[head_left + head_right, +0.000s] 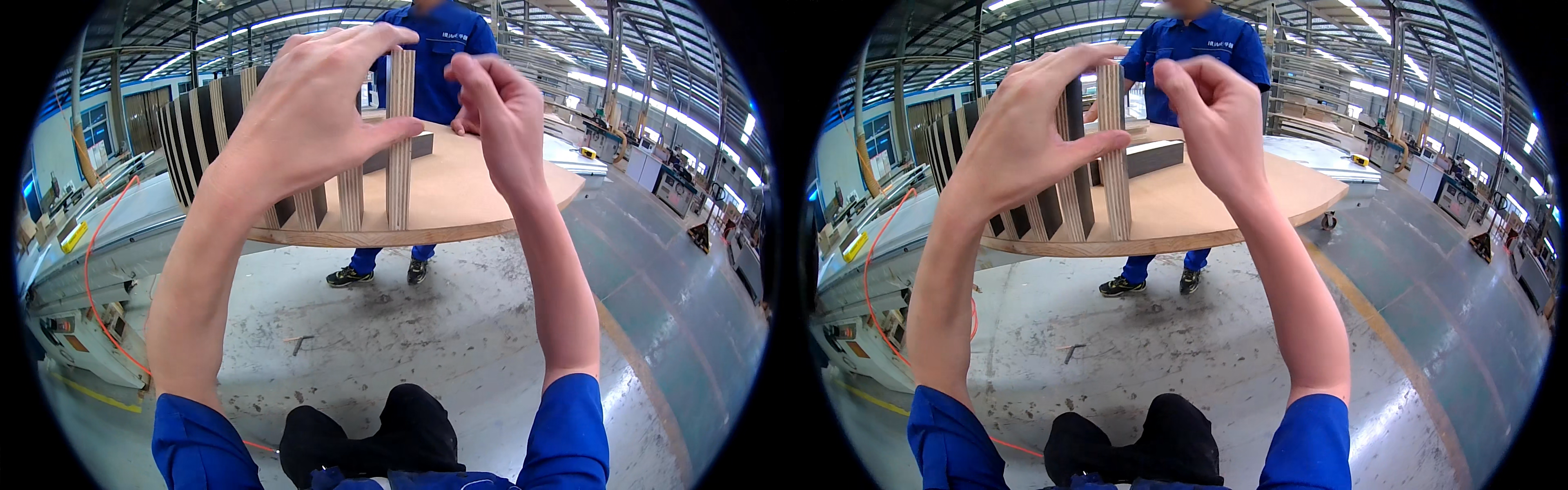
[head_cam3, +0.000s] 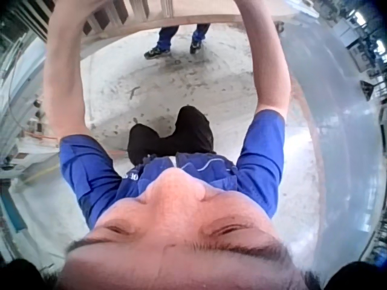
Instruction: The person is assembling a curved wooden structure by attaching vertical slats to a circular base. They use a pneumatic nail gun to secure the slats in place, working sequentially around the perimeter of the base.
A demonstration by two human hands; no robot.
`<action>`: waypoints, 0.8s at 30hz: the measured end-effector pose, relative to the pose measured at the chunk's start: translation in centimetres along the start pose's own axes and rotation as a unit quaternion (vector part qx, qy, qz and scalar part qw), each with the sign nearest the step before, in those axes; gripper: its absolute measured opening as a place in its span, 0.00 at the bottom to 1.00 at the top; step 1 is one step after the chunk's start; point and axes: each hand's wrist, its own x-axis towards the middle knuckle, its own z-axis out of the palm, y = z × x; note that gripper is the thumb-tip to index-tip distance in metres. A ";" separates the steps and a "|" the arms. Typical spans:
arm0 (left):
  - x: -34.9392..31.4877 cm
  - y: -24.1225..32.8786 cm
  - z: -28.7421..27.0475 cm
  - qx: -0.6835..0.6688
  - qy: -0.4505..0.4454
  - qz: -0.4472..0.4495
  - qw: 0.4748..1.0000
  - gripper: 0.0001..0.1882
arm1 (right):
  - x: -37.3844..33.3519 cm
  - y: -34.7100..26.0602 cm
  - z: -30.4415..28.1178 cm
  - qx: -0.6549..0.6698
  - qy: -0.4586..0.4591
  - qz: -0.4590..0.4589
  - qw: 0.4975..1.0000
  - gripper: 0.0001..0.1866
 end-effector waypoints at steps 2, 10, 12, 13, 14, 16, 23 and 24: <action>-0.1 0.1 0.1 -0.015 0.020 -0.009 1.000 0.41 | 0.8 -0.8 1.3 -0.008 0.030 -0.076 0.997 0.17; 0.0 0.1 -0.4 -0.032 0.029 -0.012 0.999 0.43 | 1.7 0.3 4.8 -0.019 0.018 -0.163 0.986 0.19; 0.1 0.2 0.0 -0.042 0.025 -0.018 0.999 0.42 | 1.5 1.1 5.0 -0.007 0.030 -0.170 0.985 0.18; 0.0 0.1 0.0 -0.045 0.020 -0.025 0.998 0.41 | 1.3 0.9 5.2 -0.008 0.030 -0.154 0.988 0.18; -0.1 0.0 0.0 -0.048 0.015 -0.032 0.998 0.40 | 0.9 0.7 5.4 -0.009 0.029 -0.139 0.990 0.17; -0.2 -0.1 0.0 -0.032 0.020 -0.021 0.999 0.38 | 0.6 0.6 5.6 -0.007 0.033 -0.136 0.990 0.17; -0.1 0.0 -0.3 -0.043 0.001 -0.037 0.998 0.35 | 0.3 0.4 5.8 0.096 0.020 -0.124 0.987 0.15; -0.1 0.0 -0.3 -0.042 0.002 -0.034 0.999 0.35 | 0.2 0.4 6.0 0.120 0.019 -0.119 0.986 0.15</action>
